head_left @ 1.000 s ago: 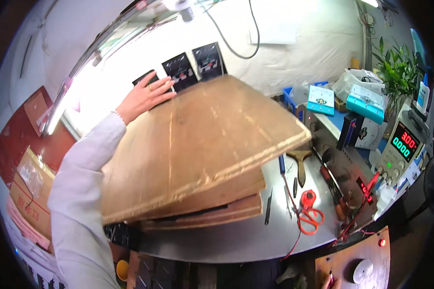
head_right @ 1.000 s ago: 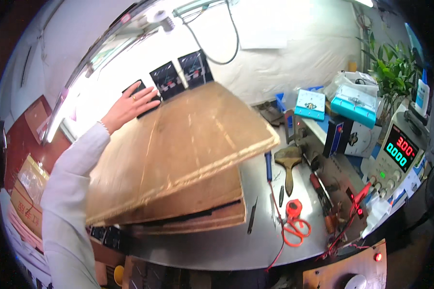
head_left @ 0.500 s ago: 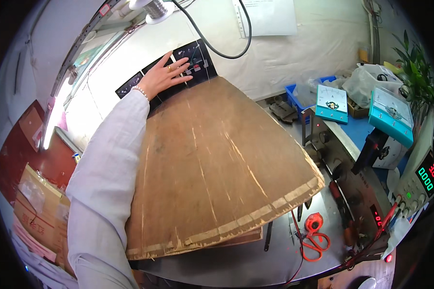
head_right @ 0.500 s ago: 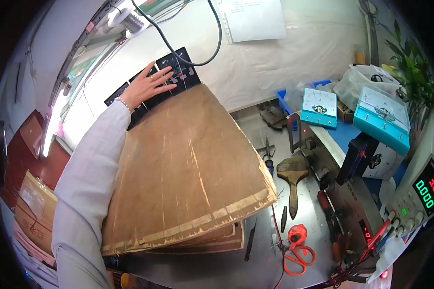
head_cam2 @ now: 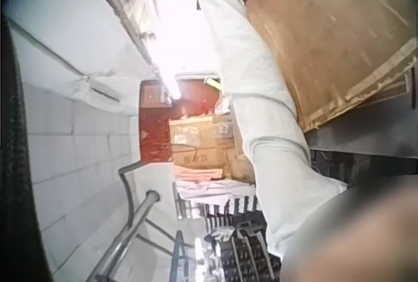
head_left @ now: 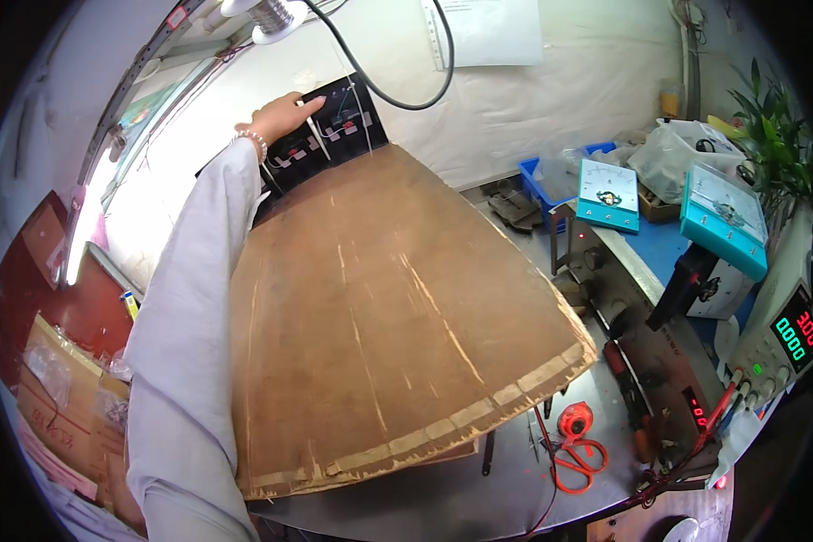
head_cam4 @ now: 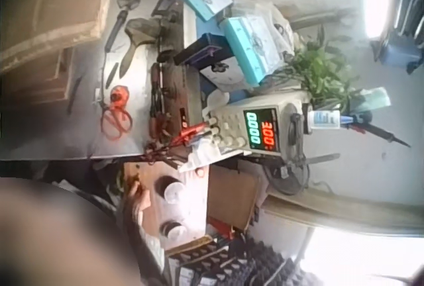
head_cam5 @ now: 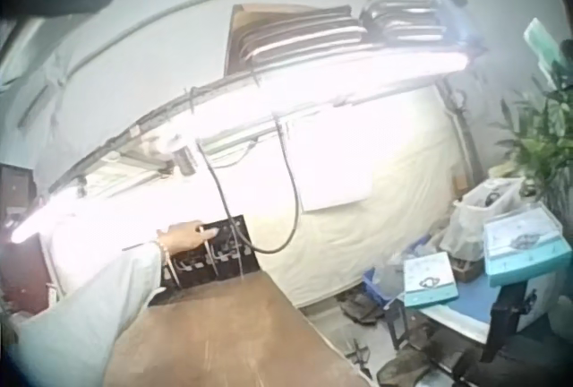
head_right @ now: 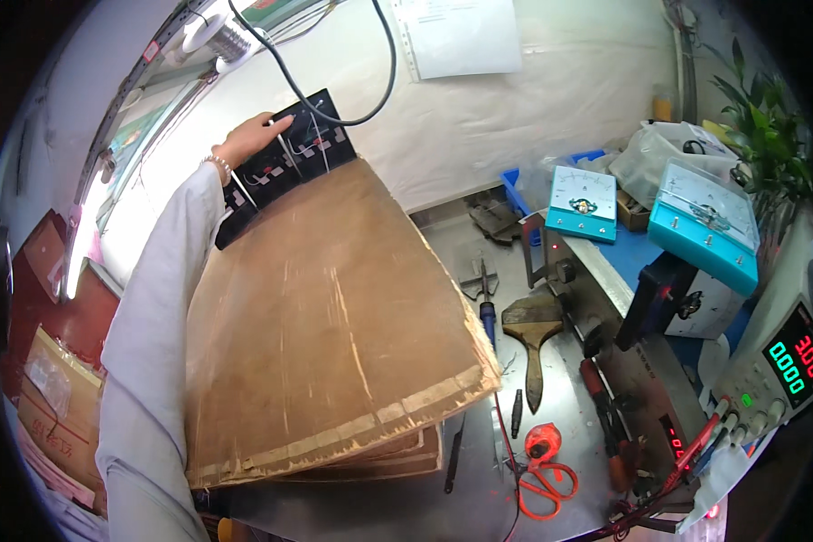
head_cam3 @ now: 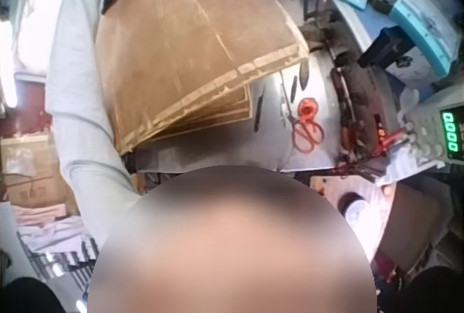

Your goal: Testing and calibrating analog voltmeters using a bench power supply and test probes in a workshop environment.

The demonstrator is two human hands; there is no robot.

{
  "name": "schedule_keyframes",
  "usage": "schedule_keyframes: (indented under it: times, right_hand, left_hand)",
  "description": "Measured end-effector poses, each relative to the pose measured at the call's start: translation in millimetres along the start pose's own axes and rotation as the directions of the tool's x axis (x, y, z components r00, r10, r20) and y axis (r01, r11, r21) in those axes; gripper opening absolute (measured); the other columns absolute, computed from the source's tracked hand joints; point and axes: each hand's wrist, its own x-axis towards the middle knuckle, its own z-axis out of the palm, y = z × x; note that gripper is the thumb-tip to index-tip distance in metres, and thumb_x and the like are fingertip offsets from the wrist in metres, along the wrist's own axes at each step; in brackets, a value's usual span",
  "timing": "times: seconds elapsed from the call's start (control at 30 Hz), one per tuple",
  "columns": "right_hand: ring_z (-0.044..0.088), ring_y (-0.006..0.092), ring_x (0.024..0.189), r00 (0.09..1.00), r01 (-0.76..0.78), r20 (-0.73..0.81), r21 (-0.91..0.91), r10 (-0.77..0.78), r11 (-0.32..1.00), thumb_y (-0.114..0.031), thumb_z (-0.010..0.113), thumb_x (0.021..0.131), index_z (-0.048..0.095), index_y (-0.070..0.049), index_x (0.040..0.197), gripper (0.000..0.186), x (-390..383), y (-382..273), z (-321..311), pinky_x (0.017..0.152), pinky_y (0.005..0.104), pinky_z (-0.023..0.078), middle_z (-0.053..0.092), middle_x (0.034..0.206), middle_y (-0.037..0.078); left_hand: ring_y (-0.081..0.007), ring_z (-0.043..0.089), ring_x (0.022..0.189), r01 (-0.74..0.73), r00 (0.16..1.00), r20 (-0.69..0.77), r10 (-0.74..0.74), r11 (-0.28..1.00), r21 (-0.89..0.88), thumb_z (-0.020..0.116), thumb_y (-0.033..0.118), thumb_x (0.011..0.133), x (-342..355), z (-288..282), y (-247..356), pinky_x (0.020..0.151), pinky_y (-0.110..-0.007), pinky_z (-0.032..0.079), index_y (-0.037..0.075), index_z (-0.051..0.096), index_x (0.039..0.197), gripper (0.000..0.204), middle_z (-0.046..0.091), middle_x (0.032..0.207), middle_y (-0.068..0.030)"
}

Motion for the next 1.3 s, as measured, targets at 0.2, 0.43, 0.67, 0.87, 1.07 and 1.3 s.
schedule_keyframes:
  times: [0.2,0.43,0.67,0.87,1.07,1.3]
  right_hand:
    - [0.064,0.0177,0.076,0.998,-0.057,-0.035,0.008,0.058,0.998,-0.012,0.068,0.097,0.064,0.001,0.1,0.014,-25.3,-3.7,-7.2,0.069,0.0291,0.054,0.07,0.09,0.012]
    - [0.061,0.0172,0.076,0.997,-0.056,-0.048,0.091,0.06,0.994,-0.012,0.066,0.099,0.062,0.002,0.101,0.014,-24.4,-9.1,-7.7,0.068,0.0287,0.052,0.068,0.089,0.011]
    - [0.062,0.0198,0.082,1.0,0.014,0.004,0.05,-0.014,0.999,-0.008,0.062,0.1,0.057,0.003,0.099,0.013,-15.8,-29.7,-15.9,0.072,0.0299,0.053,0.067,0.093,0.015]
    - [0.064,0.0205,0.083,0.997,0.072,-0.002,0.114,-0.072,0.991,-0.009,0.062,0.1,0.059,0.005,0.099,0.014,-7.0,-35.0,-11.4,0.072,0.0299,0.054,0.069,0.096,0.016]
    - [0.064,0.0201,0.09,0.894,-0.429,0.191,0.626,0.405,0.651,-0.008,0.06,0.101,0.06,0.007,0.11,0.018,-12.3,12.4,-1.5,0.079,0.0293,0.055,0.07,0.105,0.015]
    - [0.064,0.0197,0.101,0.994,-0.048,0.102,0.083,0.04,0.995,-0.011,0.056,0.104,0.062,0.01,0.116,0.025,-4.6,-63.3,-27.2,0.084,0.0298,0.057,0.068,0.12,0.018]
  left_hand:
    - [-0.0345,0.064,0.118,0.142,0.99,-0.037,-0.138,0.982,0.125,0.063,0.047,0.083,-16.9,21.3,54.5,0.109,-0.05,0.033,0.013,0.064,0.127,0.055,0.07,0.123,-0.0118]
    - [-0.0379,0.065,0.111,-0.007,0.991,-0.137,0.004,1.0,-0.018,0.057,0.036,0.086,-20.2,14.9,26.9,0.098,-0.043,0.048,0.008,0.066,0.122,0.047,0.07,0.117,-0.018]
    - [-0.0408,0.065,0.11,0.002,0.978,-0.206,0.018,0.995,0.1,0.049,0.035,0.09,-33.9,18.4,15.3,0.099,-0.046,0.047,0.005,0.066,0.121,0.046,0.069,0.115,-0.0225]
    - [-0.0446,0.066,0.107,0.062,0.996,0.064,-0.068,0.993,0.097,0.053,0.022,0.085,-34.4,-12.6,-47.9,0.094,-0.044,0.051,-0.005,0.072,0.104,0.038,0.07,0.106,-0.0281]
    - [-0.0346,0.067,0.096,0.099,0.973,0.212,-0.086,0.994,-0.051,0.052,0.02,0.085,-82.7,-33.1,-84.4,0.086,-0.042,0.048,-0.006,0.07,0.101,0.035,0.071,0.102,-0.023]
    - [-0.0401,0.065,0.111,0.286,0.957,0.03,-0.29,0.954,0.091,0.05,0.036,0.089,-160.4,-52.1,-114.9,0.097,-0.053,0.045,0.005,0.068,0.116,0.045,0.068,0.119,-0.0224]
